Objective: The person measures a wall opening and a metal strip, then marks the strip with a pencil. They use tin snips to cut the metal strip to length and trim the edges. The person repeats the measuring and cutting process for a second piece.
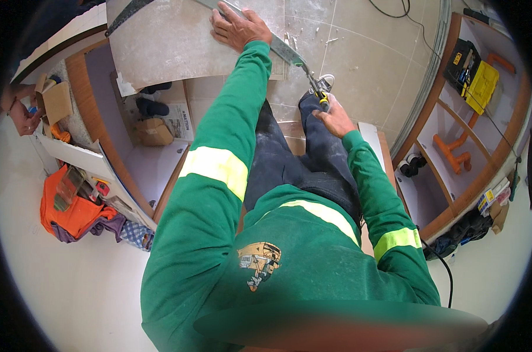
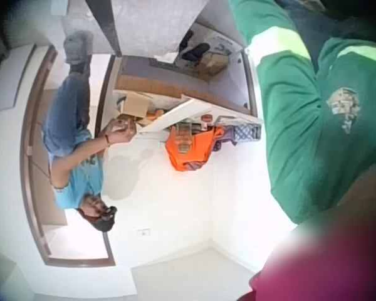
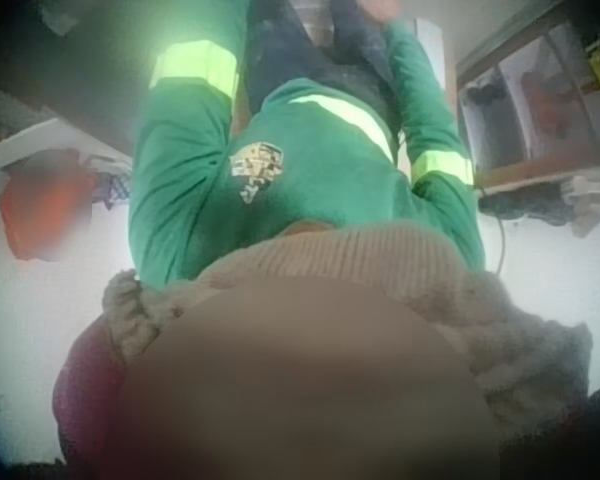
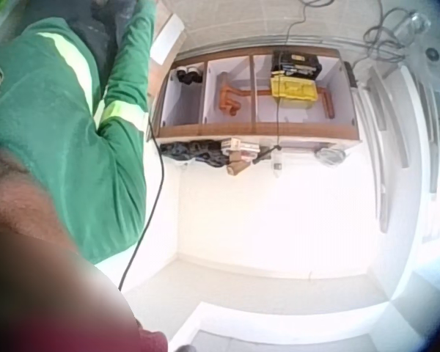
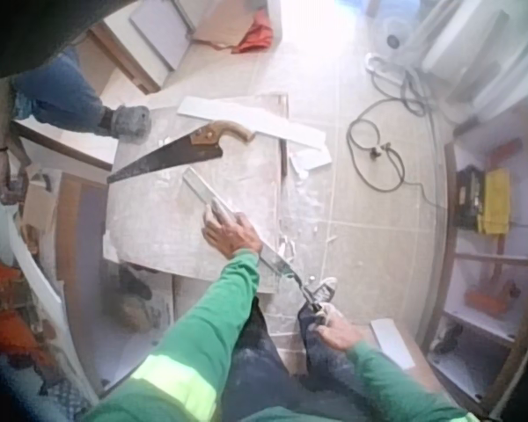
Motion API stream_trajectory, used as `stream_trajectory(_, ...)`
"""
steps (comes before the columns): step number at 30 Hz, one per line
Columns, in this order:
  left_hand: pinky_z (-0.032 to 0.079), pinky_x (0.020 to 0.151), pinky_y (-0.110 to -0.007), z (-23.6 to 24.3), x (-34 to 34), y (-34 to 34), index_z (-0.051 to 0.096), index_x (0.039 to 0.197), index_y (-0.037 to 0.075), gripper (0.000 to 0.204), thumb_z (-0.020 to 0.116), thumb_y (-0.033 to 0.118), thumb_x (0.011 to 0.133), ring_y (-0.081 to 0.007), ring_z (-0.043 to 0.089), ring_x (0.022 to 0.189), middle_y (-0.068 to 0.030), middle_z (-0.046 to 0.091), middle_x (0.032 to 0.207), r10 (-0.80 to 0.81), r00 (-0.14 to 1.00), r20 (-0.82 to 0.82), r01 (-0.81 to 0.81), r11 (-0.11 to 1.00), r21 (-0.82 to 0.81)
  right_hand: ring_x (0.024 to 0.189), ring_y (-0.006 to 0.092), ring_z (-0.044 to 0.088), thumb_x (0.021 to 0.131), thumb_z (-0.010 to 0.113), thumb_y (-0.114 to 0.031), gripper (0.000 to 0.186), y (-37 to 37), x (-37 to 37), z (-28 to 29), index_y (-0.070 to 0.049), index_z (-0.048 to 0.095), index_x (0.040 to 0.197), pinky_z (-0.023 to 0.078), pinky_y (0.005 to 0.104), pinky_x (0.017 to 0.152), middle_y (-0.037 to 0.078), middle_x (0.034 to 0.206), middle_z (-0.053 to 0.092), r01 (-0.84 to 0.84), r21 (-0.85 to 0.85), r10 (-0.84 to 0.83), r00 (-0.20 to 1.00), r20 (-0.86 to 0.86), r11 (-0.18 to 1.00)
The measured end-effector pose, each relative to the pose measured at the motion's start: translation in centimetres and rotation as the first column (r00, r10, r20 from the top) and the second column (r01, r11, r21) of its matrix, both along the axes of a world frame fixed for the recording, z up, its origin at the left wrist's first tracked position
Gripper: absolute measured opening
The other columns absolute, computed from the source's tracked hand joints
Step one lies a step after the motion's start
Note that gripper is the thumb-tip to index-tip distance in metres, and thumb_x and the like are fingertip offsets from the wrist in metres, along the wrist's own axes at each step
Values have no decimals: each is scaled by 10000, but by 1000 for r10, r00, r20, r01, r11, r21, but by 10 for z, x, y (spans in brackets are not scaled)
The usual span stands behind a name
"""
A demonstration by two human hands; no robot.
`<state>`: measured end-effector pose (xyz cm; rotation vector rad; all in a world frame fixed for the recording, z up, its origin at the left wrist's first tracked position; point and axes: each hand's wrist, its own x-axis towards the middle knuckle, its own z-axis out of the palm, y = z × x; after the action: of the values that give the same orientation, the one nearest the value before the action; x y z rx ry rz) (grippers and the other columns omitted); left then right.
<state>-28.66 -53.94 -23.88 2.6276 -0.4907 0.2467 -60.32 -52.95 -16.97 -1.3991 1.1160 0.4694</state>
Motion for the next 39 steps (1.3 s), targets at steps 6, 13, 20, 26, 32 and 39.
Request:
stream_trajectory(6, 187, 1263, -582, 1, 1, 1, 416, 1603, 18, 668, 553, 356, 1043, -424, 347, 1459, -227, 374, 1560, -17, 1000, -20, 17, 1000, 3, 1388, 482, 546, 877, 765, -249, 797, -2, 0, 1, 49, 433, 1537, 424, 470, 1174, 365, 1455, 572, 4, -8, -4, 1000, 7, 1000)
stream_trajectory(13, 166, 1274, -583, -1, 1, 1, 404, 1612, 26, 666, 537, 360, 1052, -424, 328, 1478, -227, 363, 1573, -16, 1000, -23, 16, 1000, -6, 1372, 494, 552, 884, 759, -256, 770, -7, 0, 2, 54, 446, 1516, 435, 476, 1160, 366, 1439, 582, -28, -33, 28, 1000, 6, 999)
stream_trajectory(20, 165, 1275, -576, 2, 0, 0, 395, 1616, 30, 667, 522, 374, 1060, -425, 320, 1480, -221, 348, 1589, -1, 999, -42, 1, 1000, 15, 1360, 509, 551, 890, 754, -229, 748, -11, 1, 6, 63, 435, 1500, 441, 499, 1146, 381, 1425, 580, -68, -27, 68, 998, -12, 997)
stream_trajectory(26, 290, 1245, -526, 5, -1, -2, 470, 1575, 11, 692, 658, 328, 989, -381, 447, 1439, -213, 479, 1541, 46, 999, 23, -48, 993, 109, 1307, 537, 560, 887, 700, -165, 608, -13, -5, -6, 69, 476, 1401, 448, 544, 1126, 388, 1333, 604, -191, -133, 186, 981, -49, 972)
stream_trajectory(32, 282, 1258, -548, -1, 1, -5, 474, 1567, 48, 700, 703, 296, 954, -392, 427, 1460, -196, 465, 1556, 48, 998, 40, -52, 993, 101, 1294, 534, 574, 862, 644, -121, 631, -15, -5, 0, 68, 471, 1439, 458, 536, 1124, 398, 1322, 607, -203, -167, 203, 979, -14, 965)
stream_trajectory(39, 244, 1284, -564, -2, 1, -3, 462, 1586, 59, 719, 689, 373, 980, -401, 378, 1515, -207, 445, 1595, 46, 999, 7, -46, 994, 95, 1354, 504, 548, 849, 725, -165, 819, -8, -7, 14, 30, 404, 1577, 438, 491, 1166, 374, 1404, 583, -118, 40, 120, 992, -36, 992)
